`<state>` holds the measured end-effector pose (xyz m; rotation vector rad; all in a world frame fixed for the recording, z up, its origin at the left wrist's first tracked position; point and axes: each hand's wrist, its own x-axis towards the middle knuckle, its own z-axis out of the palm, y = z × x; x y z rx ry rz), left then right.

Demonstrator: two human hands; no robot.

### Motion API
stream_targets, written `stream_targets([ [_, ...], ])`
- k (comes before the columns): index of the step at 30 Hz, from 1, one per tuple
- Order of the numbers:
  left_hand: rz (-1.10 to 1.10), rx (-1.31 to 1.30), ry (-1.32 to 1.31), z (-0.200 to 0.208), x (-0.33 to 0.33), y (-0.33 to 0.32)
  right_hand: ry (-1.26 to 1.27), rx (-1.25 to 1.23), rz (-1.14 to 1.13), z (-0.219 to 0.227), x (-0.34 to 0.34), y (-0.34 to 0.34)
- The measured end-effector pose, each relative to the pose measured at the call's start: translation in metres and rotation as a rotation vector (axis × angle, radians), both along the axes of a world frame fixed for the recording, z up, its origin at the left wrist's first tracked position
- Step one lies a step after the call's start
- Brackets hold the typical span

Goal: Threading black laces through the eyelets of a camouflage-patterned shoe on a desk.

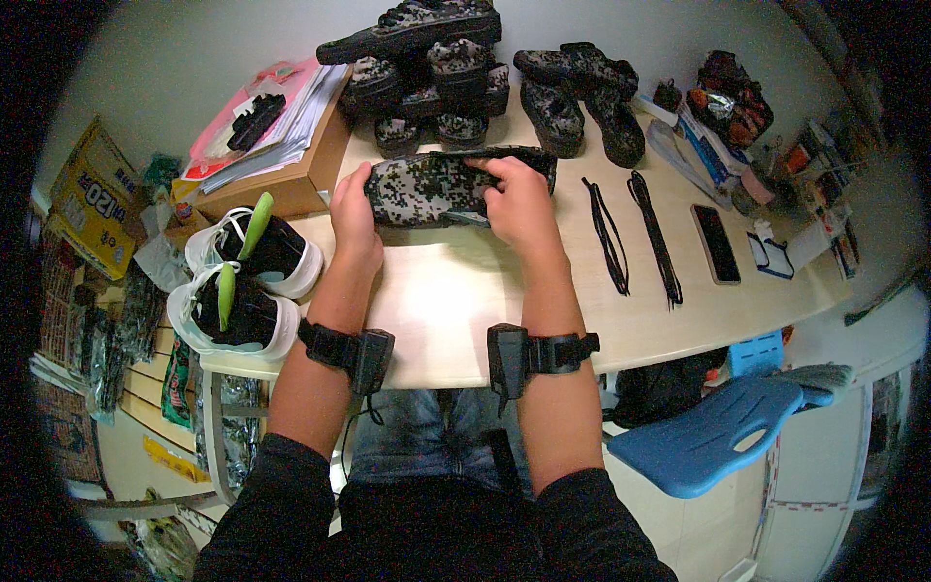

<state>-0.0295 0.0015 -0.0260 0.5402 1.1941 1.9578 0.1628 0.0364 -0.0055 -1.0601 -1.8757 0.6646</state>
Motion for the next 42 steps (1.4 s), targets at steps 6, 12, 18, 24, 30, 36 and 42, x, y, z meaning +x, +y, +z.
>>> stream_targets([
  [6, -0.003, 0.005, -0.004, 0.0, 0.001, -0.002, 0.485, -0.346, 0.223, -0.001, 0.023, 0.013],
  [12, -0.027, 0.007, 0.008, -0.001, -0.004, -0.002, 0.129, -0.285, 0.497, 0.034, 0.02, -0.017],
  [18, -0.001, -0.008, 0.047, -0.004, -0.002, 0.0, 0.141, -0.261, 0.329, 0.023, 0.016, -0.013],
  [24, -0.023, -0.039, 0.032, 0.0, -0.001, -0.002, 0.171, -0.217, 0.257, 0.013, 0.019, -0.003],
  [30, -0.012, 0.088, 0.051, 0.0, 0.004, -0.003, 0.156, -0.212, 0.45, 0.016, 0.009, -0.011],
  [36, -0.018, 0.105, 0.124, -0.002, -0.003, -0.002, 0.207, -0.263, 0.385, 0.026, 0.005, -0.021],
  [42, -0.123, 0.1, 0.073, 0.0, -0.002, 0.0, 0.353, -0.352, 0.4, 0.015, 0.009, -0.011],
])
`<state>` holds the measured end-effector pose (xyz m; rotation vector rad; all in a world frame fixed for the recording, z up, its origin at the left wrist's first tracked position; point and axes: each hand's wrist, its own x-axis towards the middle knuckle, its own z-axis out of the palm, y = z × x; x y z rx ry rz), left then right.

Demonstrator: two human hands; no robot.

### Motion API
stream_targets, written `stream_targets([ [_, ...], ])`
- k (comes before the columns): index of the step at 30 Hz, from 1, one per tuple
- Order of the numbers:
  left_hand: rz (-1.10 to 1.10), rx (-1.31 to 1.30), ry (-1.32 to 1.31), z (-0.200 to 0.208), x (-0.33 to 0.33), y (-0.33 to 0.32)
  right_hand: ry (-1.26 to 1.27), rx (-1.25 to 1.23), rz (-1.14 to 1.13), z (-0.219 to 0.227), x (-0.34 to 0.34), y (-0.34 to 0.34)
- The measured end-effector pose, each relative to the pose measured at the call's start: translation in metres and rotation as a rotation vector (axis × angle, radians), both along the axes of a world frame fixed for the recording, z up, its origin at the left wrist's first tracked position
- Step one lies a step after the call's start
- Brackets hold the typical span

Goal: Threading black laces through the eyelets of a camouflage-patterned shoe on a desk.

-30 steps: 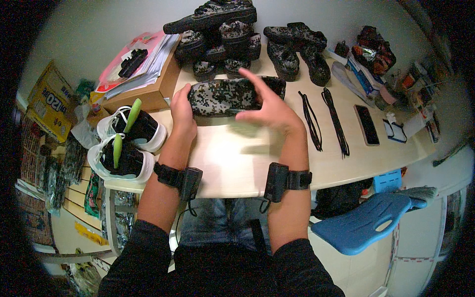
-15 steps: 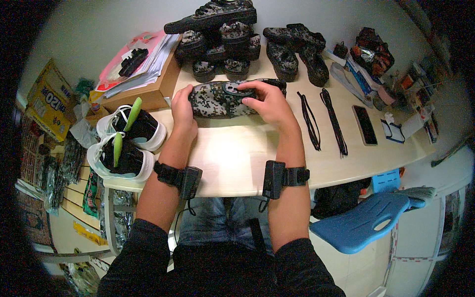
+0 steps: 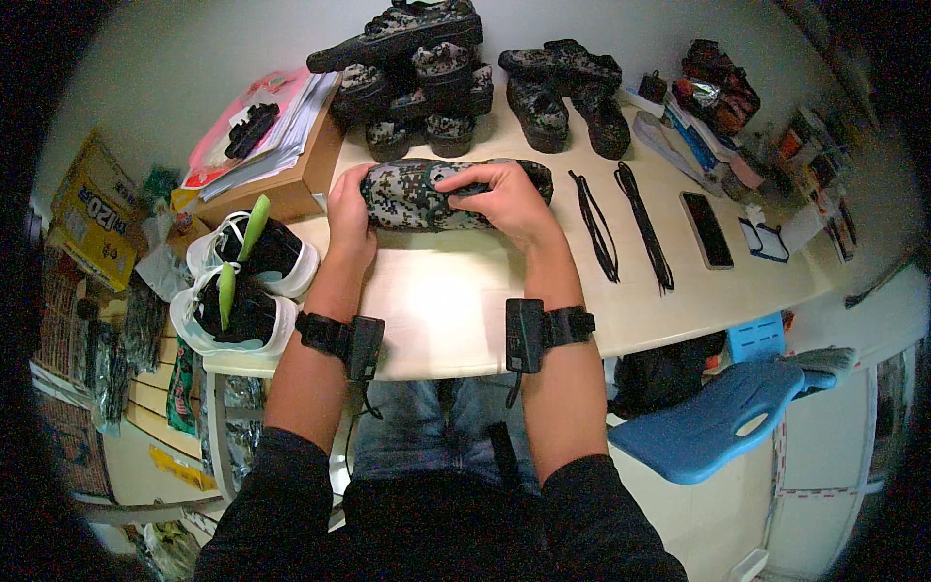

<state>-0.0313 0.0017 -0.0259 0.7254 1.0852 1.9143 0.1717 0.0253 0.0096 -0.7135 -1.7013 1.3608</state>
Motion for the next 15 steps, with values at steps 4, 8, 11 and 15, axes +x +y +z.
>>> stream_targets([
  [4, 0.044, -0.065, -0.012, -0.001, -0.001, -0.003, -0.032, 0.046, -0.133, 0.004, 0.004, -0.002],
  [8, 0.088, -0.111, -0.089, -0.009, -0.005, -0.001, 0.528, 0.169, -0.541, 0.008, 0.038, 0.018],
  [11, 0.1, -0.143, -0.116, 0.001, 0.012, -0.001, 0.146, 0.296, -0.766, -0.019, 0.055, 0.046],
  [15, 0.143, -0.157, -0.107, -0.011, -0.007, 0.003, -0.344, 0.199, -0.805, -0.031, 0.021, 0.037],
])
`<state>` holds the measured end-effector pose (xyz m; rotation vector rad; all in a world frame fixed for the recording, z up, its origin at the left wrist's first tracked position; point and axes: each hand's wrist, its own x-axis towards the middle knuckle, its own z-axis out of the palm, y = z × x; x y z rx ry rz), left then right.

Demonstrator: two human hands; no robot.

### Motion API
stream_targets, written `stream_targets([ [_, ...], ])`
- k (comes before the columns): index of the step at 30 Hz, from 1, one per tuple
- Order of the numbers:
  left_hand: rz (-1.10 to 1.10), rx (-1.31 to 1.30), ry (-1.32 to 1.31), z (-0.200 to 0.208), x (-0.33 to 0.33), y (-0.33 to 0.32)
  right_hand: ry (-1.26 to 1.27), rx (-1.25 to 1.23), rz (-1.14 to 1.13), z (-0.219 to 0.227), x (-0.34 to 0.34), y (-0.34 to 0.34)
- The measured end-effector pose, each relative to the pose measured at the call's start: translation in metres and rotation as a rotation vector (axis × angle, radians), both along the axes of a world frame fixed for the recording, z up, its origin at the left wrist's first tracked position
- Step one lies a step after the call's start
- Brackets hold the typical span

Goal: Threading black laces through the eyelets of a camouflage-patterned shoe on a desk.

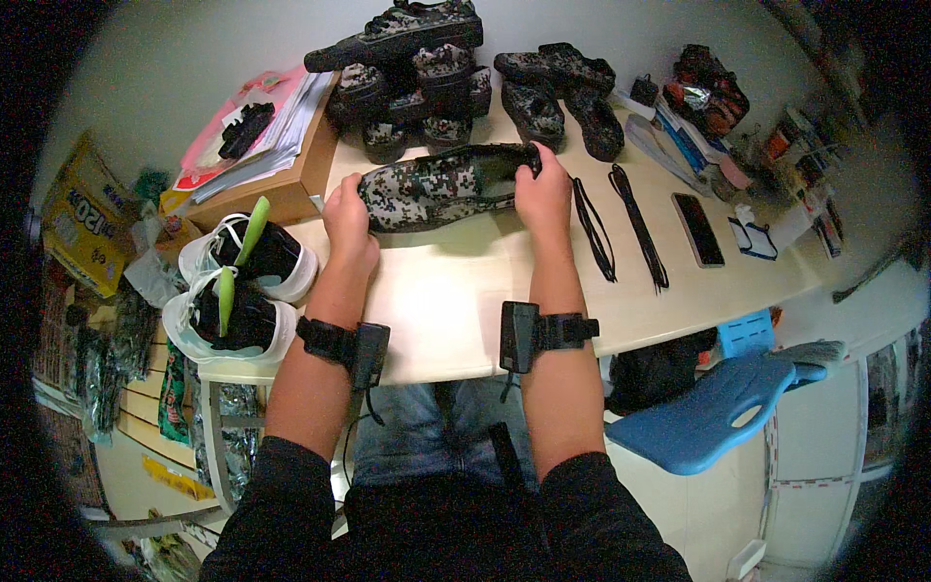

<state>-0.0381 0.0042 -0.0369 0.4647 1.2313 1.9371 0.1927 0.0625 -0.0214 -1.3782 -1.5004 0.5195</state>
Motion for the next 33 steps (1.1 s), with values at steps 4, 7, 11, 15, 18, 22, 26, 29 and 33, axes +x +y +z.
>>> stream_targets([
  [4, -0.012, 0.016, -0.048, -0.005, 0.0, 0.002, 0.408, -0.06, 0.178, -0.006, 0.009, 0.003],
  [7, -0.039, 0.019, -0.08, -0.003, -0.002, -0.001, 0.787, -0.234, 0.371, -0.003, 0.02, 0.0],
  [11, -0.066, -0.011, -0.099, 0.001, 0.008, 0.0, 0.863, -0.273, 0.31, -0.018, 0.039, 0.017],
  [15, -0.042, -0.001, -0.079, 0.001, 0.001, -0.004, 0.896, -0.254, 0.36, -0.01, 0.025, 0.007],
  [18, -0.061, 0.005, -0.139, 0.0, 0.0, 0.0, 0.714, -0.143, 0.263, -0.008, 0.019, 0.005],
  [22, -0.056, 0.021, -0.116, 0.004, 0.007, -0.002, 0.221, 0.004, 0.019, -0.004, 0.007, -0.005],
  [26, -0.081, 0.054, -0.24, 0.015, 0.002, -0.007, 0.423, -0.029, 0.055, 0.006, 0.015, 0.0],
  [29, -0.066, 0.019, -0.275, 0.012, -0.006, -0.005, 0.658, -0.073, 0.175, 0.008, 0.013, -0.002],
  [33, -0.153, 0.017, -0.353, 0.007, 0.003, -0.003, 0.815, -0.115, 0.152, 0.01, 0.017, -0.008],
])
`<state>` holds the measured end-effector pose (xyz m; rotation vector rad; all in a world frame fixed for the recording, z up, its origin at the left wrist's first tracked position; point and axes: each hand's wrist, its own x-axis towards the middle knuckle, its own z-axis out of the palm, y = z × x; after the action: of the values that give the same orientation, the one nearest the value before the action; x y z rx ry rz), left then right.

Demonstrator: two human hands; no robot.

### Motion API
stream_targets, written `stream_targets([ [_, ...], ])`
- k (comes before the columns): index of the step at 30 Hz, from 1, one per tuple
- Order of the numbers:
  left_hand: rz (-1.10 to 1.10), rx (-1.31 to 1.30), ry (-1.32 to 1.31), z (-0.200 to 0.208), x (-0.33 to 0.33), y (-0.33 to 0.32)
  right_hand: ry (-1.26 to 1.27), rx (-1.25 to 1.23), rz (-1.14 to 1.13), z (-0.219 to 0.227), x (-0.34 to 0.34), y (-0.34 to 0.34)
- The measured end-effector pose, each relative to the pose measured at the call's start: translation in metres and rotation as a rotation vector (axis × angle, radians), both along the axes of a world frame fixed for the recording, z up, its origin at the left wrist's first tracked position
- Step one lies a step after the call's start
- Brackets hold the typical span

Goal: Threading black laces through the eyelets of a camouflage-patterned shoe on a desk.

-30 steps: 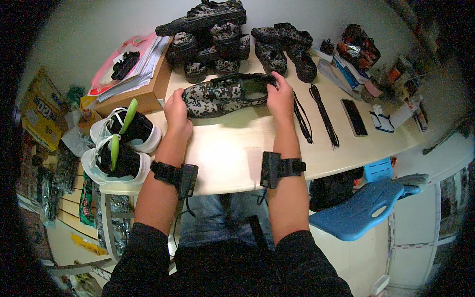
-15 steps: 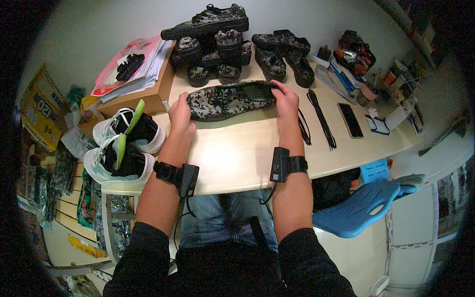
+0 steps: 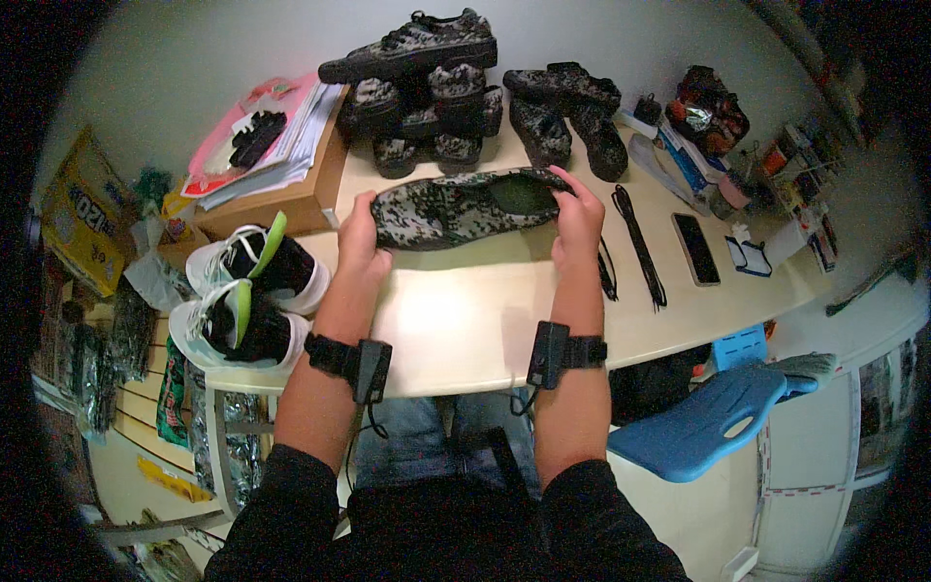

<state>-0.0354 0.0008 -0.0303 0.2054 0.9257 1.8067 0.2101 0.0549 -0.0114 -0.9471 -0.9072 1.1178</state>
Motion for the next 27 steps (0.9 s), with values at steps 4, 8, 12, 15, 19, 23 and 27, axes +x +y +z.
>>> stream_targets([
  [4, -0.06, 0.067, -0.035, 0.018, 0.02, -0.002, 0.121, 0.16, -0.153, 0.019, -0.012, -0.014],
  [8, 0.045, 0.271, 0.054, 0.047, 0.071, 0.018, 0.136, 0.202, -0.137, 0.019, 0.024, 0.006],
  [12, 0.037, 0.377, 0.756, 0.058, 0.123, 0.041, 0.082, 0.025, -0.354, 0.046, 0.061, 0.036],
  [15, -0.131, 0.471, 0.658, 0.072, 0.143, 0.072, -0.032, -0.029, -0.402, 0.069, 0.087, 0.059],
  [19, -0.113, 0.407, 0.725, 0.077, 0.162, 0.123, -0.057, -0.053, -0.425, 0.085, 0.101, 0.094],
  [23, -0.071, 0.227, 1.009, 0.055, 0.168, 0.161, -0.226, -0.124, -0.491, 0.059, 0.118, 0.139],
  [27, -0.066, 0.171, 0.891, 0.04, 0.177, 0.173, -0.317, -0.225, -0.491, 0.038, 0.105, 0.158],
])
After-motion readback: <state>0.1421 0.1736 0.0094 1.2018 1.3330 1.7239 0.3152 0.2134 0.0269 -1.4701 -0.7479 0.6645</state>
